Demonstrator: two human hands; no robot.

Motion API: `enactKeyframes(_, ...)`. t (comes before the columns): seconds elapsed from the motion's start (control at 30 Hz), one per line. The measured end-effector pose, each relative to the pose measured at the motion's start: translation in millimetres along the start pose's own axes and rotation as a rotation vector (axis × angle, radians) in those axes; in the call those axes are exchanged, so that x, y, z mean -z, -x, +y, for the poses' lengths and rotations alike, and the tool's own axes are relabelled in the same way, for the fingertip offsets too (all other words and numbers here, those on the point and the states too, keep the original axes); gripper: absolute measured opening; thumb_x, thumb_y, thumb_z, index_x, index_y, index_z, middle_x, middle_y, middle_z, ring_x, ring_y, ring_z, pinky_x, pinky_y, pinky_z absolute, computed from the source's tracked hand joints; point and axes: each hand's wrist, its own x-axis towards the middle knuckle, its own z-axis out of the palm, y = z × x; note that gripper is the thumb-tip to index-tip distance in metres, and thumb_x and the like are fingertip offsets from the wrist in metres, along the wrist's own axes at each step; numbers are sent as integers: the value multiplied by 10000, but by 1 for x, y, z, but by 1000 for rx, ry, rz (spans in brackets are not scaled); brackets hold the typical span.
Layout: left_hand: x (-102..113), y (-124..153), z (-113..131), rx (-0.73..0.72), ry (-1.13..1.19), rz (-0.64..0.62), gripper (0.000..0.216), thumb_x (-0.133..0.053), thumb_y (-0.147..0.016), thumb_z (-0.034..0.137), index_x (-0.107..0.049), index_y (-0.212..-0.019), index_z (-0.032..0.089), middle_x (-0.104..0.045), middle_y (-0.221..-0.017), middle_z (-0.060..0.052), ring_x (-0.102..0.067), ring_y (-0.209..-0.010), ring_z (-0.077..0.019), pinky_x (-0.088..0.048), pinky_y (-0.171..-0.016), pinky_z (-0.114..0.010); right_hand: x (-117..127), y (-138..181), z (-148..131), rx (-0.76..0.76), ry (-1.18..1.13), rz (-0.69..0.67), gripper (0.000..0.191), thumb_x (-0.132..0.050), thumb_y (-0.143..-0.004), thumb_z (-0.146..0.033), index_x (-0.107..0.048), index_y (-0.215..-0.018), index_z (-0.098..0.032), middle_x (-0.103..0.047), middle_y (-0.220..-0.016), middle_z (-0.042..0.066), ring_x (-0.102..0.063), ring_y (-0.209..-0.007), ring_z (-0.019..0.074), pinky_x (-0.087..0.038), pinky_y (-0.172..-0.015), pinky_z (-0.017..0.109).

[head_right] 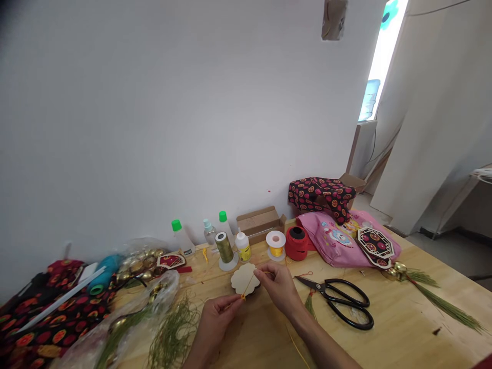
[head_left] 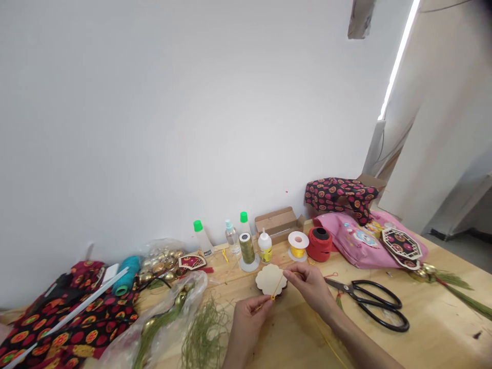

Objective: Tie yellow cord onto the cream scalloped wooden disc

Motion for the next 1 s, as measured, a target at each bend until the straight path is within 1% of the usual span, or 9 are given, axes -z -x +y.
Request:
enactKeyframes(0.07,0,0,0,-1,-2,9,252,-598,-619,306,-669,-788,134,-674,-821,-73,-598,-769,-219,-455,-700,-282,-1,0,1,-22,-33,-30,324,-523,-639,-448,-582,-608,-130,-559,-577,20,-491,-543,119,-394,-504,218)
enactKeyframes(0.17,-1,1,1,-8,8,11,242,-594,-624,309,-671,-786,147,-677,-816,-63,-599,-763,-210,-457,-691,-271,-3,1,3,-49,-66,-135,309,-514,-653,-437,-575,-643,-134,-555,-601,13,-483,-548,106,-384,-504,207)
enactKeyframes(0.3,-1,2,6,-22,14,-6,267,-587,-630,322,-660,-827,157,-686,-776,-53,-606,-721,-203,-465,-647,-259,-8,5,7,-56,63,-256,299,-569,-626,-387,-591,-797,-143,-516,-573,-13,-396,-453,64,-304,-408,170)
enactKeyframes(0.37,-1,3,9,-27,14,-13,279,-593,-623,327,-658,-835,157,-689,-750,-51,-608,-705,-201,-468,-634,-255,-10,6,8,15,186,-269,297,-589,-615,-371,-616,-815,-153,-496,-549,-15,-375,-446,63,-286,-400,170)
enactKeyframes(0.47,-2,4,11,0,35,-7,291,-598,-614,335,-662,-824,146,-690,-724,-56,-612,-679,-203,-473,-612,-257,-10,6,9,172,333,-280,207,-556,-663,-347,-661,-733,-183,-503,-554,5,-425,-507,91,-320,-443,183)
enactKeyframes(0.57,-2,4,10,8,35,7,277,-600,-610,334,-671,-784,130,-689,-719,-67,-612,-665,-205,-474,-602,-261,-9,6,9,240,349,-307,191,-517,-707,-323,-669,-717,-208,-546,-594,22,-486,-577,118,-359,-490,195)
enactKeyframes(0.73,-4,3,11,-23,70,-30,276,-600,-618,312,-662,-825,140,-688,-749,-64,-605,-708,-205,-464,-639,-262,-11,9,10,295,283,-302,185,-485,-739,-285,-653,-758,-208,-617,-703,35,-539,-653,131,-396,-593,216)
enactKeyframes(0.83,-4,3,13,-19,78,-33,253,-600,-623,298,-664,-817,149,-689,-739,-54,-604,-698,-192,-461,-627,-245,-14,11,12,272,298,-256,190,-470,-747,-271,-644,-749,-193,-629,-690,34,-542,-632,128,-394,-581,212)
enactKeyframes(1.0,-2,2,12,24,101,17,242,-624,-592,305,-679,-734,117,-690,-685,-65,-604,-631,-180,-461,-590,-239,-18,13,15,236,296,-171,199,-461,-747,-273,-637,-724,-184,-637,-664,27,-548,-603,124,-389,-552,203)
